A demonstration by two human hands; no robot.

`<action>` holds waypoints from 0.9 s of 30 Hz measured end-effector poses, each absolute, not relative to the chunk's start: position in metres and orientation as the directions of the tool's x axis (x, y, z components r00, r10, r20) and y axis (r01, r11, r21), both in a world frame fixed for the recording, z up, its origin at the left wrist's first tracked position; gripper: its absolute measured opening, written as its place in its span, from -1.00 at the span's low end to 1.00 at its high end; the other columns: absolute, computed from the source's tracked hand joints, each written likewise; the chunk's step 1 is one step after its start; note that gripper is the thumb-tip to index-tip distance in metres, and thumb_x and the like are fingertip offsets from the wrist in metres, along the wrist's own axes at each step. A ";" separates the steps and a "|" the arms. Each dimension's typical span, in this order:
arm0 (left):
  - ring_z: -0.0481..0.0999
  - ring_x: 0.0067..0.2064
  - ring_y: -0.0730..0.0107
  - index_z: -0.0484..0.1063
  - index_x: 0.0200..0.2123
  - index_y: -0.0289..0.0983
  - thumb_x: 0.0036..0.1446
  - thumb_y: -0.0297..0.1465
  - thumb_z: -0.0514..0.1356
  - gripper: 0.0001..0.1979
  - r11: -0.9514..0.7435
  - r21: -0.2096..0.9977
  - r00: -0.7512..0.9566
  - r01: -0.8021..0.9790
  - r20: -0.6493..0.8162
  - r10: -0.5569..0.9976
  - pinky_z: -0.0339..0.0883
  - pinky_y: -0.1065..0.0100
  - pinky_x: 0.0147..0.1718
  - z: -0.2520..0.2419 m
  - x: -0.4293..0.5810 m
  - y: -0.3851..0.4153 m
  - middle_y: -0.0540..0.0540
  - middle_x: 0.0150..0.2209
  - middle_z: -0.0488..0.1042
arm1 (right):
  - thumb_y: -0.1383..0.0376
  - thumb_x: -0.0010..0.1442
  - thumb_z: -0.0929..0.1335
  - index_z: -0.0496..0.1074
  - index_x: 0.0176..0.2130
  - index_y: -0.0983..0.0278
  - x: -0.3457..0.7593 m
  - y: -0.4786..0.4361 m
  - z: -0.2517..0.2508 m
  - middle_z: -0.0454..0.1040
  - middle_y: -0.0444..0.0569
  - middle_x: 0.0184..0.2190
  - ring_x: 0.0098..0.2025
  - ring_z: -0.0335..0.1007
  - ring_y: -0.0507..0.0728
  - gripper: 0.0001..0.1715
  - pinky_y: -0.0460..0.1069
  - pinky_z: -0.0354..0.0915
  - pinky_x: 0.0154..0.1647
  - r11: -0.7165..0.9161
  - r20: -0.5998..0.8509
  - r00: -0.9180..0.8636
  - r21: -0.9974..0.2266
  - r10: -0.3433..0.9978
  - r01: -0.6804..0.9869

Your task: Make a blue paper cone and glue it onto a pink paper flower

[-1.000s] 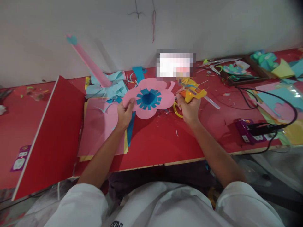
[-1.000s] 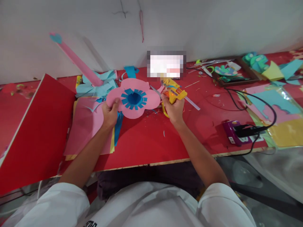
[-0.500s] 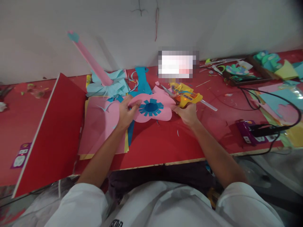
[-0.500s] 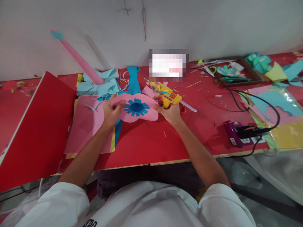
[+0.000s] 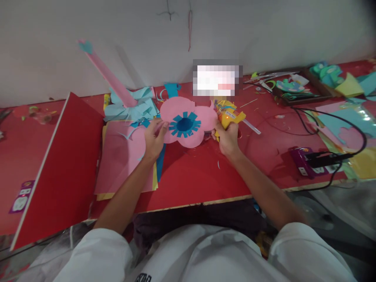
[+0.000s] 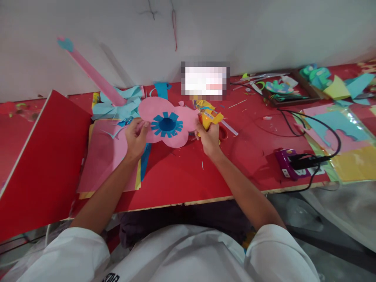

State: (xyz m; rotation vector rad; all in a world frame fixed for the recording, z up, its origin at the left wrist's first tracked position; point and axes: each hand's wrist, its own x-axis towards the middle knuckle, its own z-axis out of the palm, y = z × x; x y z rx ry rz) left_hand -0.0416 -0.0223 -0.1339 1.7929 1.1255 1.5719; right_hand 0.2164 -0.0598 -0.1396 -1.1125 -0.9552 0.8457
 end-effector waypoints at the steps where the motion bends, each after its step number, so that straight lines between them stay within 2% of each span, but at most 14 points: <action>1: 0.57 -0.21 0.31 0.57 -0.23 -0.19 0.34 0.03 0.30 -0.61 -0.547 0.792 -0.022 0.273 0.573 0.819 0.47 0.28 -0.13 -0.132 -0.043 -0.023 -0.08 -0.28 0.58 | -0.32 0.12 0.51 0.36 -0.31 0.14 0.218 -0.062 -0.139 0.22 -0.29 -0.60 -0.66 0.12 -0.04 -0.34 -0.07 0.12 -0.69 0.263 0.225 0.389 -0.964 0.893 -0.045; 3: 0.59 -0.17 0.28 0.58 -0.20 -0.17 0.35 0.01 0.29 -0.63 -0.575 0.753 -0.033 0.321 0.615 0.788 0.47 0.24 -0.08 -0.130 -0.044 -0.024 -0.09 -0.25 0.59 | -0.36 0.17 0.45 0.41 -0.28 0.13 0.224 -0.067 -0.138 0.25 -0.25 -0.58 -0.64 0.14 -0.03 -0.34 -0.06 0.12 -0.67 0.331 0.304 0.426 -0.944 0.852 0.011; 6: 0.56 -0.24 0.31 0.57 -0.25 -0.17 0.39 -0.03 0.27 -0.66 -0.609 0.690 -0.011 0.391 0.666 0.746 0.44 0.26 -0.16 -0.131 -0.047 -0.024 -0.07 -0.32 0.57 | -0.34 0.20 0.44 0.49 -0.28 0.12 0.234 -0.076 -0.138 0.35 -0.20 -0.52 -0.59 0.23 -0.02 -0.38 -0.06 0.22 -0.60 0.416 0.403 0.349 -0.908 0.846 0.042; 10: 0.56 -0.26 0.34 0.56 -0.27 -0.18 0.43 -0.12 0.24 -0.70 -0.666 0.620 0.046 0.416 0.717 0.696 0.42 0.26 -0.16 -0.131 -0.047 -0.025 -0.06 -0.33 0.57 | -0.18 0.25 0.50 0.58 -0.22 0.09 0.237 -0.082 -0.141 0.54 -0.12 -0.35 -0.34 0.50 0.08 -0.57 0.03 0.51 -0.24 0.422 0.444 0.111 -0.889 0.889 0.177; 13: 0.53 -0.29 0.33 0.53 -0.30 -0.19 0.44 -0.09 0.22 -0.66 -0.682 0.612 0.068 0.400 0.723 0.688 0.42 0.24 -0.17 -0.128 -0.045 -0.026 -0.05 -0.36 0.55 | -0.12 0.29 0.49 0.60 -0.16 0.09 0.235 -0.082 -0.140 0.60 -0.07 -0.27 -0.19 0.57 0.16 -0.63 0.11 0.54 -0.06 0.412 0.440 0.031 -0.862 0.898 0.295; 18: 0.52 -0.31 0.33 0.52 -0.31 -0.19 0.44 -0.06 0.21 -0.63 -0.692 0.621 0.095 0.369 0.715 0.693 0.41 0.24 -0.20 -0.122 -0.041 -0.031 -0.05 -0.38 0.52 | -0.11 0.32 0.46 0.60 -0.10 0.07 0.230 -0.083 -0.133 0.60 -0.05 -0.26 -0.23 0.56 0.19 -0.63 0.11 0.53 -0.19 0.412 0.415 -0.063 -0.853 0.908 0.320; 23: 0.54 -0.28 0.32 0.50 -0.30 -0.19 0.45 -0.10 0.22 -0.67 -0.714 0.600 0.158 0.360 0.715 0.681 0.40 0.24 -0.20 -0.120 -0.038 -0.036 -0.06 -0.35 0.53 | -0.12 0.34 0.42 0.56 -0.22 0.09 0.222 -0.084 -0.125 0.58 -0.03 -0.28 -0.24 0.53 0.21 -0.63 0.14 0.47 -0.14 0.512 0.485 -0.170 -0.778 0.858 0.363; 27: 0.54 -0.27 0.30 0.50 -0.29 -0.18 0.47 -0.09 0.18 -0.66 -0.701 0.604 0.169 0.380 0.700 0.694 0.41 0.21 -0.19 -0.119 -0.037 -0.039 -0.07 -0.34 0.54 | -0.12 0.38 0.38 0.50 -0.24 0.09 0.220 -0.084 -0.123 0.53 -0.02 -0.28 -0.20 0.48 0.23 -0.62 0.15 0.42 -0.13 0.532 0.496 -0.200 -0.747 0.845 0.398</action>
